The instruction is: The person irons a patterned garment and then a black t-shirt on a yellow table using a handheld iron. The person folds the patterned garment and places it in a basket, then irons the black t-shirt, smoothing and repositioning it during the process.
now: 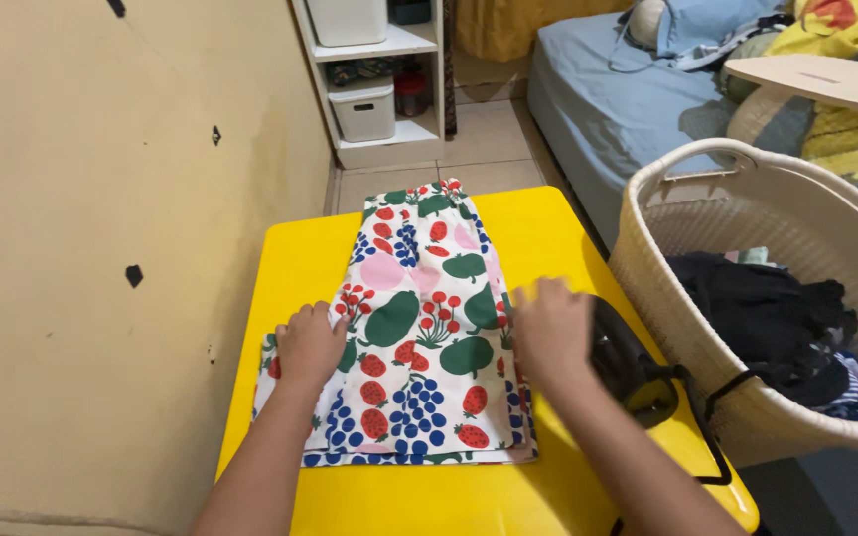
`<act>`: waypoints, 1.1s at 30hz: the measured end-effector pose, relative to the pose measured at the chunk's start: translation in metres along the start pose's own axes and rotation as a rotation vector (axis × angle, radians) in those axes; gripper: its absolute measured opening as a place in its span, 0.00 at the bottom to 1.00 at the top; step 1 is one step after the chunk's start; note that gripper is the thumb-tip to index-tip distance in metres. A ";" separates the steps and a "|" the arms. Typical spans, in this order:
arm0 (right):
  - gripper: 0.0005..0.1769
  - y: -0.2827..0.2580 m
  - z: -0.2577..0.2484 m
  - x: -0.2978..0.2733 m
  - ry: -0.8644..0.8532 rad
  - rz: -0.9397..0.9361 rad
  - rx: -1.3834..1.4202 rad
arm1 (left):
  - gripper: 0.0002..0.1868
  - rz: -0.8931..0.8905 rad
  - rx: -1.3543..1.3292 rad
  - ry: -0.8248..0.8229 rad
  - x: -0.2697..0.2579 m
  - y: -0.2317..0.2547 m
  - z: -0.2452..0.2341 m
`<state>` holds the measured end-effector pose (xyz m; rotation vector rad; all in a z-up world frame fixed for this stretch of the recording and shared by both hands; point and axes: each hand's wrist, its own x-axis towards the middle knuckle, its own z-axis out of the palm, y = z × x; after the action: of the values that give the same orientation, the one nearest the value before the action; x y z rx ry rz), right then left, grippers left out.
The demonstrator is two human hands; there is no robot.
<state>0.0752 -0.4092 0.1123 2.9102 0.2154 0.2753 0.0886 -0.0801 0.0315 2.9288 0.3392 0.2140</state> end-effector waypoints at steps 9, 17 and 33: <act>0.17 -0.027 0.064 0.005 0.027 0.056 0.592 | 0.25 -0.072 -0.234 -0.056 -0.015 0.009 -0.022; 0.10 -0.003 0.025 -0.026 -0.337 0.129 0.781 | 0.25 -0.048 -0.268 -0.173 -0.042 -0.007 -0.047; 0.11 -0.082 0.008 0.006 0.009 -0.205 0.957 | 0.25 0.189 -0.281 0.091 -0.084 0.044 -0.060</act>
<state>0.0720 -0.3302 0.0870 3.7637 0.8454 0.1762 0.0072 -0.1328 0.0882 2.6757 0.0389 0.3892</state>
